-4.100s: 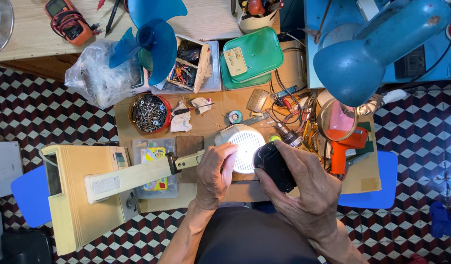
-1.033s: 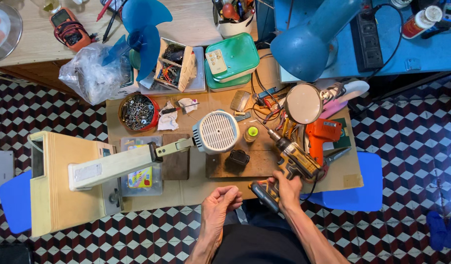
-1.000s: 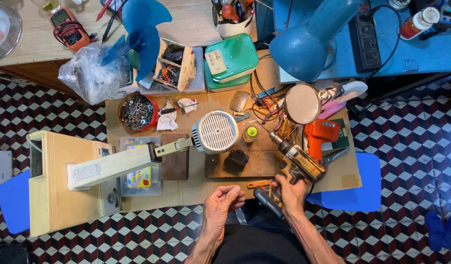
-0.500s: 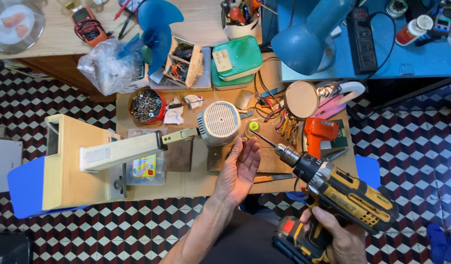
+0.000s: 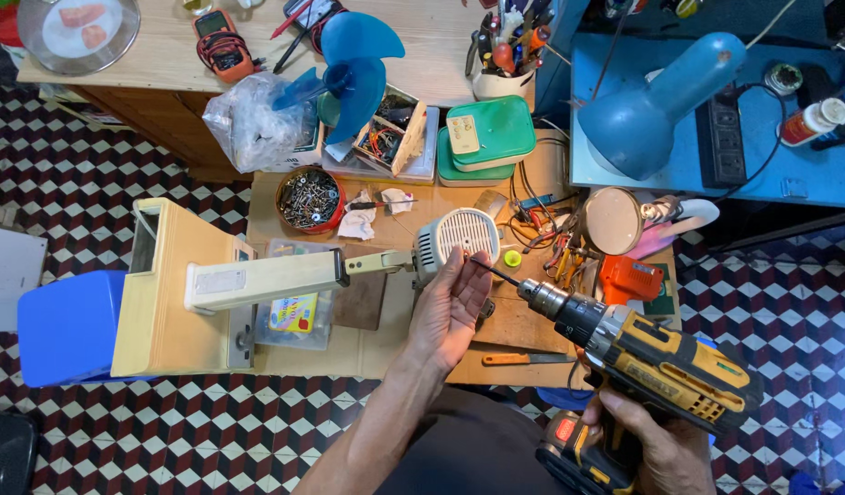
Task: The person assembles a standing fan by attaching the motor housing to the stand, securing it with a power drill, and then attaching the fan blades and protective cage. The person uses a power drill to tighten screws and manually aligns the components.
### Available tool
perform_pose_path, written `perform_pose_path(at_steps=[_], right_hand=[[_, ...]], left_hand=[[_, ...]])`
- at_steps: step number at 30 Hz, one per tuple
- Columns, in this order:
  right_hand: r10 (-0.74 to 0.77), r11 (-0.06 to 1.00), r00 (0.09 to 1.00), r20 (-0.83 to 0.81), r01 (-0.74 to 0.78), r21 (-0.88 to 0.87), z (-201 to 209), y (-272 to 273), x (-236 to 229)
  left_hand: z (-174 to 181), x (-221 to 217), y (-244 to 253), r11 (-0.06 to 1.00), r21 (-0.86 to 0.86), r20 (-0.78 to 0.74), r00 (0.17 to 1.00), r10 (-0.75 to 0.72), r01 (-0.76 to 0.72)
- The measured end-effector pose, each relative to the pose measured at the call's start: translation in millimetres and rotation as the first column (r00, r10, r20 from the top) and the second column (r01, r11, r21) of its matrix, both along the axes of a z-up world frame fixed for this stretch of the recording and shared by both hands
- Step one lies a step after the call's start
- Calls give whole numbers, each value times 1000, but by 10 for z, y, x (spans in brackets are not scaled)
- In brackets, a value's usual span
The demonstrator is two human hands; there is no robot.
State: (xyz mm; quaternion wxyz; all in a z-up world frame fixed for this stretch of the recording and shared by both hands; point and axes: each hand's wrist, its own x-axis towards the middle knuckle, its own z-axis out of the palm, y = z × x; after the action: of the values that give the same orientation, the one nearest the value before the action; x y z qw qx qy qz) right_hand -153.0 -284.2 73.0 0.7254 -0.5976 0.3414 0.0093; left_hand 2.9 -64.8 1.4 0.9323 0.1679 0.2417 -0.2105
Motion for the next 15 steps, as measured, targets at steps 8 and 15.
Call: perform_pose_path(at_steps=[8, 15], right_hand=[[31, 998, 999, -22, -32, -46, -32, -38, 141], [128, 973, 989, -75, -140, -186, 5, -180, 90]], left_hand=[[27, 104, 35, 998, 55, -1, 1000, -25, 25], [-27, 83, 32, 994, 82, 1, 997, -78, 77]])
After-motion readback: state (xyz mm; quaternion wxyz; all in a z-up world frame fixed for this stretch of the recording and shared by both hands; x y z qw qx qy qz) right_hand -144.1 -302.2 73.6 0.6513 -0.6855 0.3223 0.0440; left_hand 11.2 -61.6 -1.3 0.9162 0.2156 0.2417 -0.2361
